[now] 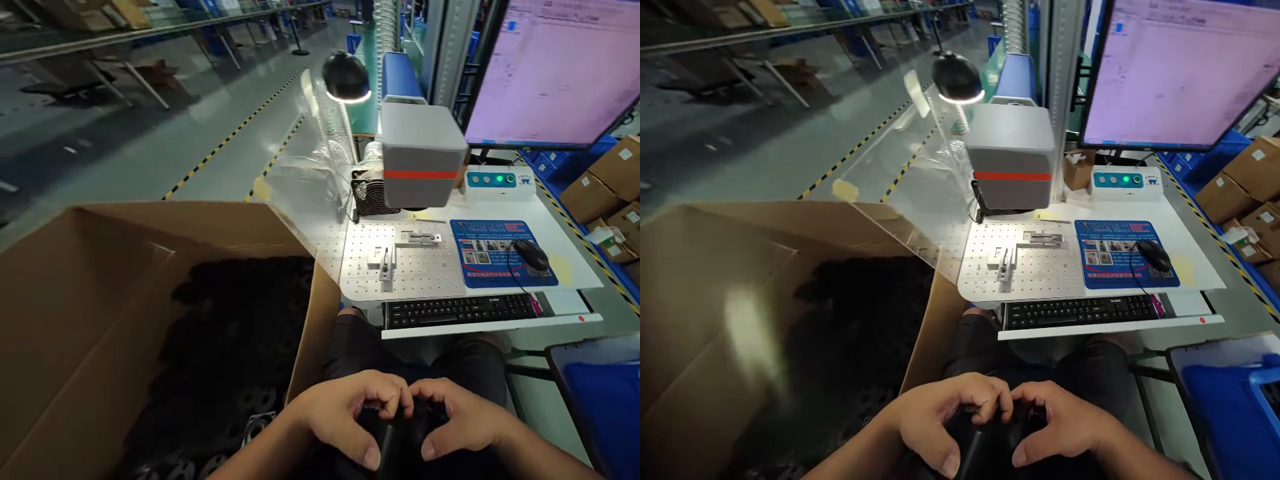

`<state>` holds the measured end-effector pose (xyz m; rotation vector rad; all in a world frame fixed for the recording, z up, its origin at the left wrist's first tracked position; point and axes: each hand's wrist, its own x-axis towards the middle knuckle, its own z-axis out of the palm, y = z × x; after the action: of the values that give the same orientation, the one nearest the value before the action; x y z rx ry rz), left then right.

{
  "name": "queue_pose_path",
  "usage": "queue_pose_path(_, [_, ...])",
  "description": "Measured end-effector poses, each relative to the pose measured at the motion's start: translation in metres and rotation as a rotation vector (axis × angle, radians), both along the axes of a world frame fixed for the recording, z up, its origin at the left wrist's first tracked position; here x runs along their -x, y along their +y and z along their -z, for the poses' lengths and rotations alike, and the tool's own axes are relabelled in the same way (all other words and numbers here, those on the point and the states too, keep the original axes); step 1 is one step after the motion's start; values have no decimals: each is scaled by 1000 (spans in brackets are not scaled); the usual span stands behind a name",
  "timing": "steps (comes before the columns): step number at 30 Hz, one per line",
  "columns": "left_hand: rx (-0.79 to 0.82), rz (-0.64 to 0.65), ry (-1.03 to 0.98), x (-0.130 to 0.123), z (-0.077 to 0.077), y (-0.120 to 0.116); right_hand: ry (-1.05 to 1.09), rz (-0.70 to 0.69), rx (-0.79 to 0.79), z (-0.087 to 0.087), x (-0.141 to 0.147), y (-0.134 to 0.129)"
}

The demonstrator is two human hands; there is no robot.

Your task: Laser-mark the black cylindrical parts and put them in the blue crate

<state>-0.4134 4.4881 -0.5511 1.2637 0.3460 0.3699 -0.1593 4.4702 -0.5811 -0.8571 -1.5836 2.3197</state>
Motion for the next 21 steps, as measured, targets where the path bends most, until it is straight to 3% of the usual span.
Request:
queue_pose_path(3, [46, -195, -42, 30, 6, -13, -136, 11, -12, -8, 8, 8])
queue_pose_path(5, [76, -336, -48, 51, 17, -20, -233, 83, -120, -14, 10, 22])
queue_pose_path(9, [284, -595, -127, 87, 61, -27, -407, 423, -504, -12, 19, 81])
queue_pose_path(13, [454, -818, -136, 103, 107, -26, -521, 704, -843, 13, 37, 161])
queue_pose_path(17, [504, -858, -129, 104, 122, -22, -579, 753, -956, 39, 56, 214])
queue_pose_path(21, [550, -838, -162, 102, 123, -20, -559, 737, -997, 58, 65, 228])
